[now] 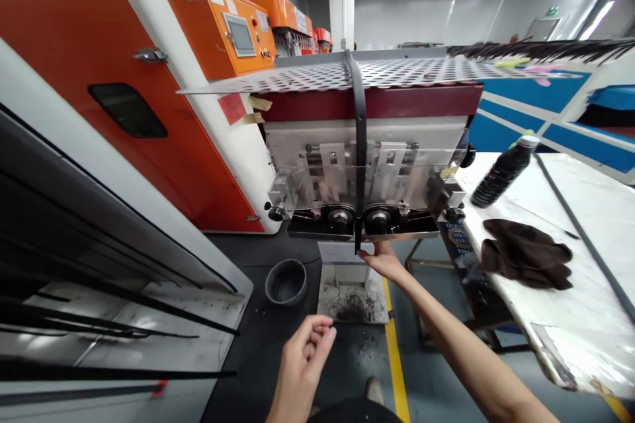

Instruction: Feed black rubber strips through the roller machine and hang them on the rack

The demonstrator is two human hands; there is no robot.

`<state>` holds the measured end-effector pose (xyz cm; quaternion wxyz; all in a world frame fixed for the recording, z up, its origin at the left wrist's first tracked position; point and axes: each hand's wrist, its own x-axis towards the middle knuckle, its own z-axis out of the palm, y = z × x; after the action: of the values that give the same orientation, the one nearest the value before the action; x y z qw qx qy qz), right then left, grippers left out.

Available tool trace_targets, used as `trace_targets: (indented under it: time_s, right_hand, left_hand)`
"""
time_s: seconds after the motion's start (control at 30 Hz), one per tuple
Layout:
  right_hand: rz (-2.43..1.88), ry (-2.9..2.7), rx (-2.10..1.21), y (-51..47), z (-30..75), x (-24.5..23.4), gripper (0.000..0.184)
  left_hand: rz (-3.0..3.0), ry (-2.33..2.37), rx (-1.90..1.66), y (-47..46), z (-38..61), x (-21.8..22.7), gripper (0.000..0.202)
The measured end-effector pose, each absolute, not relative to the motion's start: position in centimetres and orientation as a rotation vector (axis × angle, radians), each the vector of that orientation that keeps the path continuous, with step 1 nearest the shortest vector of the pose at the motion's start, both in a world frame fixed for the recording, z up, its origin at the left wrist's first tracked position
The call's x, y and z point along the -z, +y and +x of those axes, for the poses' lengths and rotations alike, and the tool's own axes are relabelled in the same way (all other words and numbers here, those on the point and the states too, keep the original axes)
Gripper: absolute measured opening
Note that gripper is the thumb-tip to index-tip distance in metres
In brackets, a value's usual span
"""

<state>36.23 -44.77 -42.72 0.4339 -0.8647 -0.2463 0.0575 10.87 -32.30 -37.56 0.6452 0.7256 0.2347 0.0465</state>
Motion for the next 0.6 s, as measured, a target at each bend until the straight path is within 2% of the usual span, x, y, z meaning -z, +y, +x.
trace_targets:
  time_s: [0.23, 0.37, 0.6]
  right_hand:
    - [-2.201, -0.760, -0.243, -44.9, 35.8, 44.0, 0.010]
    - [-2.151, -0.719, -0.465, -46.2, 33.6, 44.6, 0.007]
    - [-1.937, -0.537, -0.970, -48.2, 29.3, 44.4, 0.016]
  left_hand:
    - [1.567, 0.579, -0.107, -32.9, 10.7, 39.5, 0.040]
    - [1.563, 0.650, -0.058, -32.9, 12.1, 41.3, 0.039]
    - [1.344, 0.668, 0.256, -34.5, 14.9, 43.5, 0.033]
